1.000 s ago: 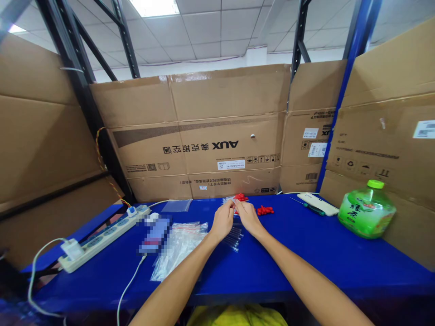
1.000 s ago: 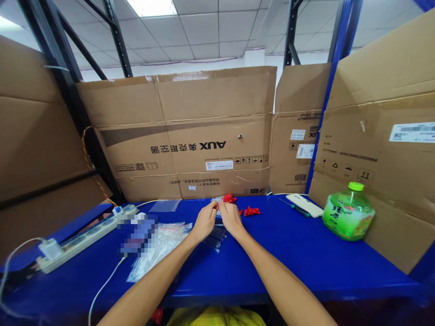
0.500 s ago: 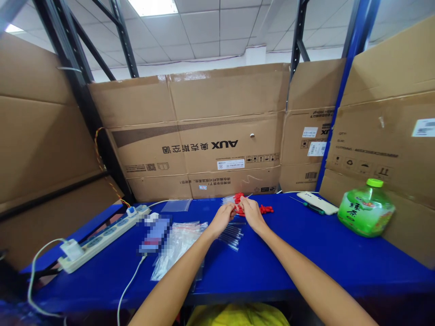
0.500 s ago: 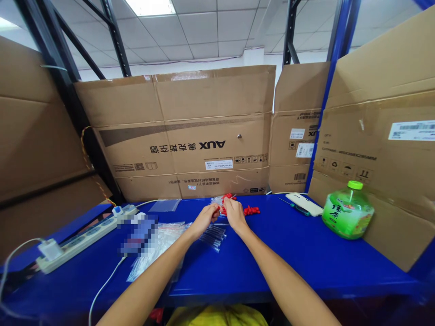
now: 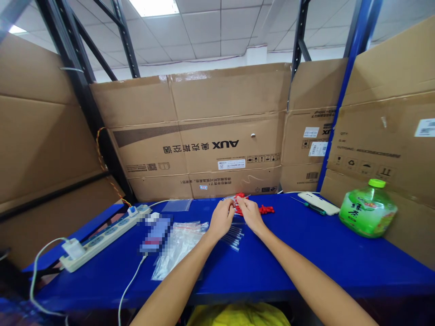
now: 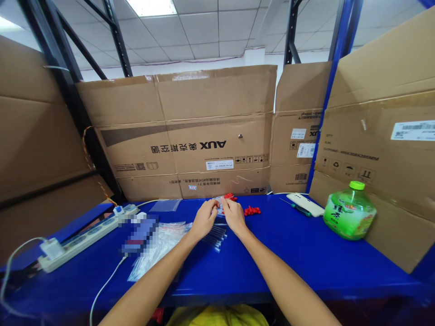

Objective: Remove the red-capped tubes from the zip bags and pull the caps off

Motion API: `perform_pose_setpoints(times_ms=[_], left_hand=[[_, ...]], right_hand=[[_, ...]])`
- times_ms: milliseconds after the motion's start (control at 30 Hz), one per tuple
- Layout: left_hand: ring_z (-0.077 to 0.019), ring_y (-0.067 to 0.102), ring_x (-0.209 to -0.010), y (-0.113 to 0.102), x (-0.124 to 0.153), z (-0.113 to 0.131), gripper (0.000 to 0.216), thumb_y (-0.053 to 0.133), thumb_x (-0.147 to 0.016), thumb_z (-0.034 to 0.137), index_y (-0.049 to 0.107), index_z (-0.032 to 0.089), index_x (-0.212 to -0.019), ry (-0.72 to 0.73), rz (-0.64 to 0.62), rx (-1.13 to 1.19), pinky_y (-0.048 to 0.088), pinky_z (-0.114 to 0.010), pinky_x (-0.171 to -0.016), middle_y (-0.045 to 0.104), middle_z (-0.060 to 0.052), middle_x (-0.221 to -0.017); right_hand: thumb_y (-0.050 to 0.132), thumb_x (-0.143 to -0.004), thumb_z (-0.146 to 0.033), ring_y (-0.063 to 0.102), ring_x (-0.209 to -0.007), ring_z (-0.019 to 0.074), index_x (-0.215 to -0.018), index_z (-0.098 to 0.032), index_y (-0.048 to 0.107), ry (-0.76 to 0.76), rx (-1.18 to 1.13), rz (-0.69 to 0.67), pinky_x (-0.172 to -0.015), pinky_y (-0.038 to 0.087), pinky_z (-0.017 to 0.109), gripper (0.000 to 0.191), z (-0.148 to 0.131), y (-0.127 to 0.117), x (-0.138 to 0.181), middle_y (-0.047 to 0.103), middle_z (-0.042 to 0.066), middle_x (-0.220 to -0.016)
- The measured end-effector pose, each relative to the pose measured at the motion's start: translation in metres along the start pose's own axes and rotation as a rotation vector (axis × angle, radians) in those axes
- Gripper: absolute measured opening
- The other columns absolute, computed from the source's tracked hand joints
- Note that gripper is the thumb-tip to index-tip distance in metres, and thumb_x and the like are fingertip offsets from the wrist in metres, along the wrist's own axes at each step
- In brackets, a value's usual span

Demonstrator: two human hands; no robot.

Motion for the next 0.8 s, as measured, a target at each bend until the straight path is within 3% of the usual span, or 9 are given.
perform_pose_setpoints(times_ms=[200,433,667,800], left_hand=[[-0.0206,0.059,-0.097,0.005,0.003,0.007,0.026,0.035,-0.104,0.027,0.059,0.019,-0.097,0.078,-0.049,0.032,0.044,-0.033,-0.090,0.067,-0.008,-0.104],[-0.0151,0.051,-0.073,0.013,-0.002,-0.003,0.021,0.036,-0.096,0.021,0.051,0.019,-0.082,-0.024,-0.126,0.196,0.040,-0.028,-0.074,0.059,-0.001,-0.078],[-0.0158,0.050,-0.076,0.014,-0.006,-0.004,0.018,0.036,-0.092,0.022,0.049,0.019,-0.080,-0.047,-0.111,0.300,0.041,-0.028,-0.077,0.058,-0.002,-0.080],[-0.0162,0.050,-0.077,0.015,-0.008,-0.006,0.017,0.036,-0.087,0.019,0.048,0.019,-0.076,-0.076,-0.103,0.358,0.041,-0.029,-0.078,0.056,-0.002,-0.078]], right_hand=[[0.037,-0.097,-0.068,0.041,-0.055,0.0146,-0.058,-0.022,0.046,0.021,-0.114,-0.001,-0.056,0.030,0.028,0.061,0.005,0.004,-0.001,0.049,0.000,-0.053],[0.039,-0.099,-0.055,0.056,-0.061,0.0193,-0.063,-0.020,0.061,-0.048,-0.029,-0.029,-0.062,0.035,0.029,0.056,-0.004,0.004,0.003,0.064,0.006,-0.062],[0.037,-0.100,-0.055,0.060,-0.066,0.0212,-0.066,-0.020,0.065,-0.065,-0.058,-0.040,-0.065,0.039,0.030,0.056,-0.007,0.007,0.004,0.069,0.008,-0.068],[0.039,-0.098,-0.056,0.056,-0.061,0.0200,-0.061,-0.021,0.059,-0.053,-0.085,-0.032,-0.063,0.037,0.030,0.055,-0.010,0.008,0.005,0.065,0.007,-0.064]])
Point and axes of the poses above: each hand's wrist, its own x-axis away from the middle knuckle, its own y-axis out of the palm, z = x × y, the point moved 7 cm from there along -x, towards the middle knuckle
